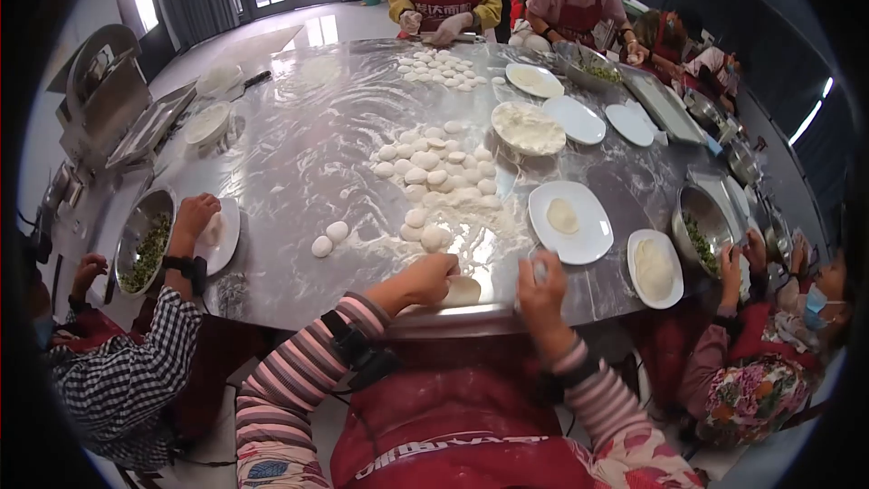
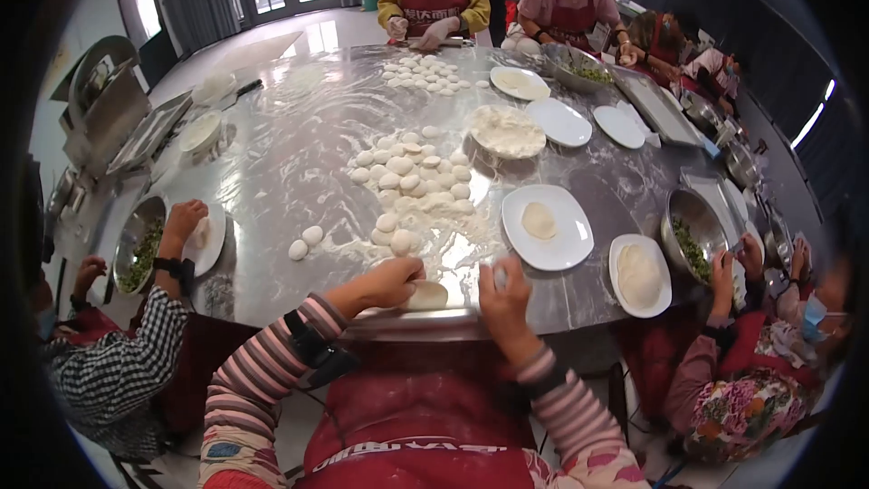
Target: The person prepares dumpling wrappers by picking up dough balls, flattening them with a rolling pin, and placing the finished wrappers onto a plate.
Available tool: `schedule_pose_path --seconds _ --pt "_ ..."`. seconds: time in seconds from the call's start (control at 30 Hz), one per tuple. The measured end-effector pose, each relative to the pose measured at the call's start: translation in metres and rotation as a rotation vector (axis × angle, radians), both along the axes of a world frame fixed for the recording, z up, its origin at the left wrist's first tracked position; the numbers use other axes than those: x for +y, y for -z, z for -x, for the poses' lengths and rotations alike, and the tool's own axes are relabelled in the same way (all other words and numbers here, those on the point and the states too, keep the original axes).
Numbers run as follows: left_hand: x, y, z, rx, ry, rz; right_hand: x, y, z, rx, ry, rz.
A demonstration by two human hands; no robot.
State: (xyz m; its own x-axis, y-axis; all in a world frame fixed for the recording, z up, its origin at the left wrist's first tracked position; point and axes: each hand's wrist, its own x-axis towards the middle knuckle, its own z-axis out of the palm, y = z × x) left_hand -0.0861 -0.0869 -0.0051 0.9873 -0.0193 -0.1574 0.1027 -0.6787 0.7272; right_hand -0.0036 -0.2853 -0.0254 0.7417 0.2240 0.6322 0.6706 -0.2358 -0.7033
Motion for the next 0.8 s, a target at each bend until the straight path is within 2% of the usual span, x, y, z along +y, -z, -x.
schedule_pose_path --seconds 0.03,0.07,0.1,0.17,0.27,0.33,0.4,0.43,0.5,0.6,0.63,0.73,0.8 --pt "-0.002 -0.005 0.003 -0.018 -0.001 -0.024 0.014 -0.005 -0.012 -0.190 0.064 0.058" --pt "-0.002 -0.002 0.002 -0.015 0.006 -0.038 0.031 -0.020 -0.020 -0.208 0.027 0.056" --pt "0.000 0.005 -0.002 -0.036 -0.039 -0.048 0.045 -0.020 -0.030 -0.084 -0.013 0.023" --pt "0.008 0.017 -0.009 -0.079 -0.076 -0.057 0.059 -0.018 -0.038 -0.079 -0.031 -0.030" --pt "0.004 0.007 0.001 -0.044 -0.037 -0.022 0.028 -0.010 -0.026 -0.191 -0.038 0.069" --pt "-0.008 -0.015 0.008 0.045 -0.046 -0.009 0.002 -0.025 -0.003 -0.377 0.008 0.163" --pt "-0.011 0.003 -0.008 -0.052 -0.051 -0.065 -0.014 -0.009 0.011 -0.244 -0.008 0.090" --pt "-0.013 0.008 -0.020 -0.108 -0.009 0.013 -0.018 -0.012 0.016 -0.246 0.001 0.081" --pt "-0.027 0.000 -0.044 -0.171 0.044 0.173 -0.023 -0.022 0.027 -0.002 -0.069 -0.071" --pt "-0.062 -0.033 -0.101 -0.033 -0.063 0.608 -0.021 -0.022 0.023 -0.007 -0.100 -0.103" --pt "-0.068 -0.043 -0.115 0.036 -0.128 0.673 -0.019 -0.018 0.017 -0.097 -0.095 -0.080" --pt "-0.049 -0.028 -0.140 -0.022 -0.244 0.588 -0.020 -0.018 0.017 -0.017 -0.129 -0.104" --pt "-0.024 -0.016 -0.131 -0.168 -0.263 0.473 -0.022 -0.016 0.020 0.041 -0.161 -0.119"
